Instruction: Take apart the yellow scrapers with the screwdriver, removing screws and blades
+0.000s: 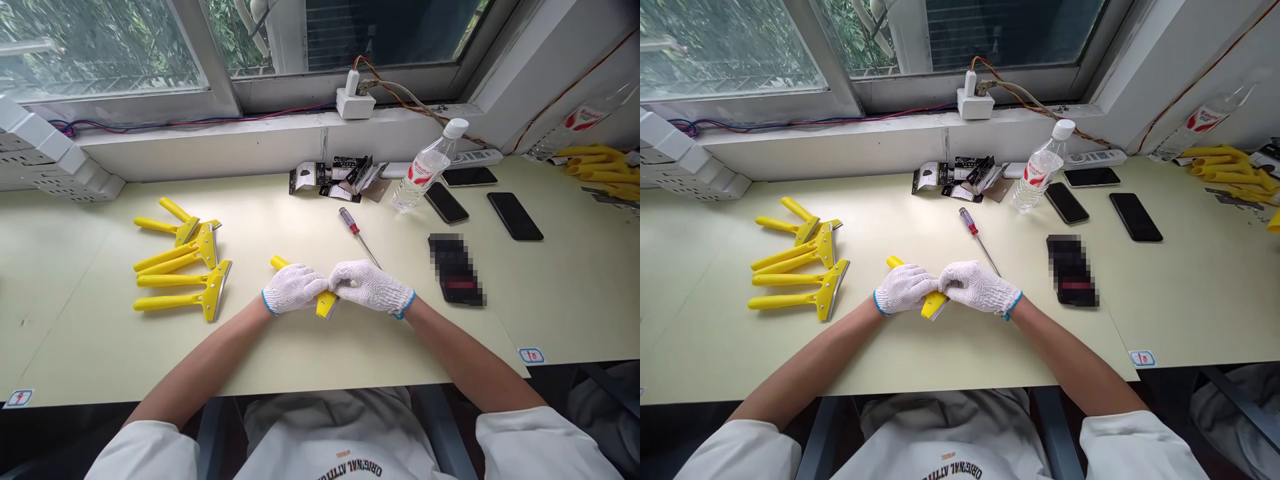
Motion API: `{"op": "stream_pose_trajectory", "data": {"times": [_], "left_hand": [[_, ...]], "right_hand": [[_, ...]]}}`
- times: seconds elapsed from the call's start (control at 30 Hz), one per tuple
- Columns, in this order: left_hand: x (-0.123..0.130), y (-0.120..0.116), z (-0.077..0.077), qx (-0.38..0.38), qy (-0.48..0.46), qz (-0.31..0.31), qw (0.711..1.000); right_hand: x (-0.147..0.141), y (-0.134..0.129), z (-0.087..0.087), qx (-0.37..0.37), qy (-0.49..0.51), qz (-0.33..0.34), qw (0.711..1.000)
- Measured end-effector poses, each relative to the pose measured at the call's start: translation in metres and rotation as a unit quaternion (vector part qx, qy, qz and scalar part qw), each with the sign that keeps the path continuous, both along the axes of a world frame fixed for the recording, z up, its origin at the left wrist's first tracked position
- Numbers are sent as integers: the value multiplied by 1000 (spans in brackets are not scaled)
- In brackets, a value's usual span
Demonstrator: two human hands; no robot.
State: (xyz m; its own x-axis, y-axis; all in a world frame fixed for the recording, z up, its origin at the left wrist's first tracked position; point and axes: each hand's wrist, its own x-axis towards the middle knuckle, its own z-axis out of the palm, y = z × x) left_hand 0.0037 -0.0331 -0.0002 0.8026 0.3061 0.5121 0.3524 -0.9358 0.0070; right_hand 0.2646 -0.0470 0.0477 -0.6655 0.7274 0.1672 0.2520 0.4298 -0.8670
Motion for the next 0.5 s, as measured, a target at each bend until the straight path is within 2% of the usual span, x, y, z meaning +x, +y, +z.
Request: {"op": "stream_pose_trajectory", "data": {"times": [0.1, 0.27, 0.4, 0.5], "left_hand": [[3, -5, 1, 27, -12, 14, 999], [7, -11, 0, 60, 27, 35, 997], [8, -11, 0, 58, 31, 44, 997], [7, -10, 0, 45, 12, 39, 998]], "right_hand": [[-1, -2, 1, -13, -20, -13, 1000], [-8, -11, -2, -48, -61, -38, 996], [-12, -13, -9, 17, -77, -64, 995], [-7, -9, -11, 51, -64, -38, 996]]}}
